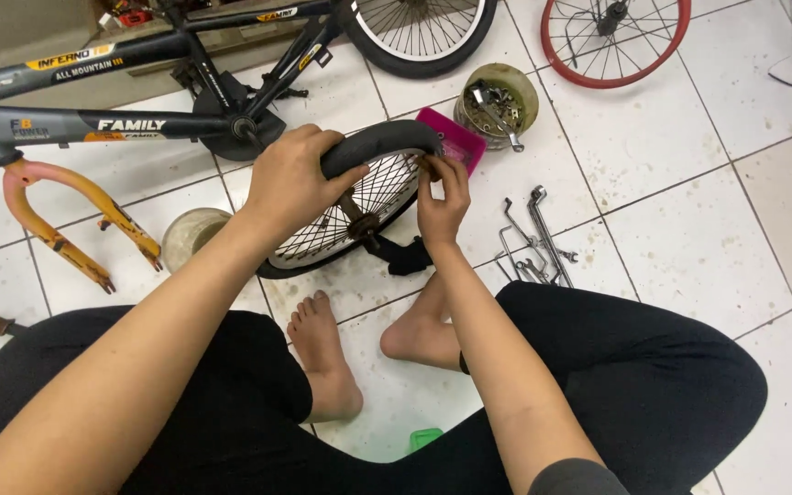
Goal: Cleaning and mounting a tire onto a bicycle wheel rim while seated on the floor.
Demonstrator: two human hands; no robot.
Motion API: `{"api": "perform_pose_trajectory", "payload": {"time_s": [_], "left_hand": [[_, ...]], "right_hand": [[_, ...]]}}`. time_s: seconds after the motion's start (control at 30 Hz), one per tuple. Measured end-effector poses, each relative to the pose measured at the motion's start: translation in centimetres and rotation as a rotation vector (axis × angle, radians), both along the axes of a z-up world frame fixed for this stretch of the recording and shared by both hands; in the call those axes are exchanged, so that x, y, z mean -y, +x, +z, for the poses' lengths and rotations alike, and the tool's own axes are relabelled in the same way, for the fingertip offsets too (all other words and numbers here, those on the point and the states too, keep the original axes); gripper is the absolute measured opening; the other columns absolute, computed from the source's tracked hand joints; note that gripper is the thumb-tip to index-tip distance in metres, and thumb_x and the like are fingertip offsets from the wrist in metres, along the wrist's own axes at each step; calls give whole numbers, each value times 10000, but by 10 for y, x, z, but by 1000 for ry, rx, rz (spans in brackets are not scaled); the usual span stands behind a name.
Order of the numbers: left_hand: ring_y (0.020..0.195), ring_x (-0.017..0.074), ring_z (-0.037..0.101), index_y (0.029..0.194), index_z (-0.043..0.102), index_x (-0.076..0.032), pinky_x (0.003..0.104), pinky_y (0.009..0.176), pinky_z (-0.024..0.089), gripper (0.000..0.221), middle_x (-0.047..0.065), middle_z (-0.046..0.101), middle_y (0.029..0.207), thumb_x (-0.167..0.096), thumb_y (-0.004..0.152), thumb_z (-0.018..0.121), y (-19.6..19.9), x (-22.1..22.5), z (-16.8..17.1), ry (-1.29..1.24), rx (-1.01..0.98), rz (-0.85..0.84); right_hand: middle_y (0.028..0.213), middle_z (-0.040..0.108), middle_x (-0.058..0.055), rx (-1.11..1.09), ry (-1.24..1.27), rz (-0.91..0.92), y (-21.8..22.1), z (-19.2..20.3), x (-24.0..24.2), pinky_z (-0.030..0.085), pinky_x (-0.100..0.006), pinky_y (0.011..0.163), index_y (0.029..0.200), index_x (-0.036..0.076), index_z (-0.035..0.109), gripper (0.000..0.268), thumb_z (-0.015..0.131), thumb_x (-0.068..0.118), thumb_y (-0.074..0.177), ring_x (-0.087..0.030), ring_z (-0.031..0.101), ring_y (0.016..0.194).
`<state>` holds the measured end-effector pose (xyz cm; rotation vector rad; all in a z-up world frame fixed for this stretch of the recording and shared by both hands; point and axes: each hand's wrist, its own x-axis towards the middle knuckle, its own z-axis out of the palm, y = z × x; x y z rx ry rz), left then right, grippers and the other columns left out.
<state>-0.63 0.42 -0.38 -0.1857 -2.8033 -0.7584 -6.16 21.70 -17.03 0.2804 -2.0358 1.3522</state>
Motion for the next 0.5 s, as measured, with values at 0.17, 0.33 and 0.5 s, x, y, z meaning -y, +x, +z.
{"api": "perform_pose_trajectory", "payload": {"time_s": [0.17, 0.33, 0.5], "left_hand": [[851, 308, 705, 1097, 775, -55, 394, 698, 520, 428, 79, 704, 925, -371, 827, 874, -6, 0, -12, -8, -67, -3], [864, 307, 701, 1098, 777, -81, 405, 719, 487, 441, 60, 685, 923, -395, 807, 882, -10, 0, -17, -11, -85, -12], [747, 284, 606, 1105, 750, -28, 438, 620, 477, 438, 61, 555, 872, -404, 913, 866, -12, 12, -23, 50, -88, -38]], "right_hand": [[996, 724, 74, 61, 163, -103, 5, -19, -11, 482, -296, 805, 1069, 187, 749, 230, 769, 28, 904, -104, 696, 811], [938, 751, 19, 166, 251, -72, 9, -63, -14, 465, -317, 722, 1000, 132, 772, 163, 785, 13, 889, -147, 705, 730], [957, 724, -94, 330, 150, 115, 23, -94, -3, 551, -348, 712, 1065, 27, 780, 155, 742, 109, 939, -202, 652, 760]]}}
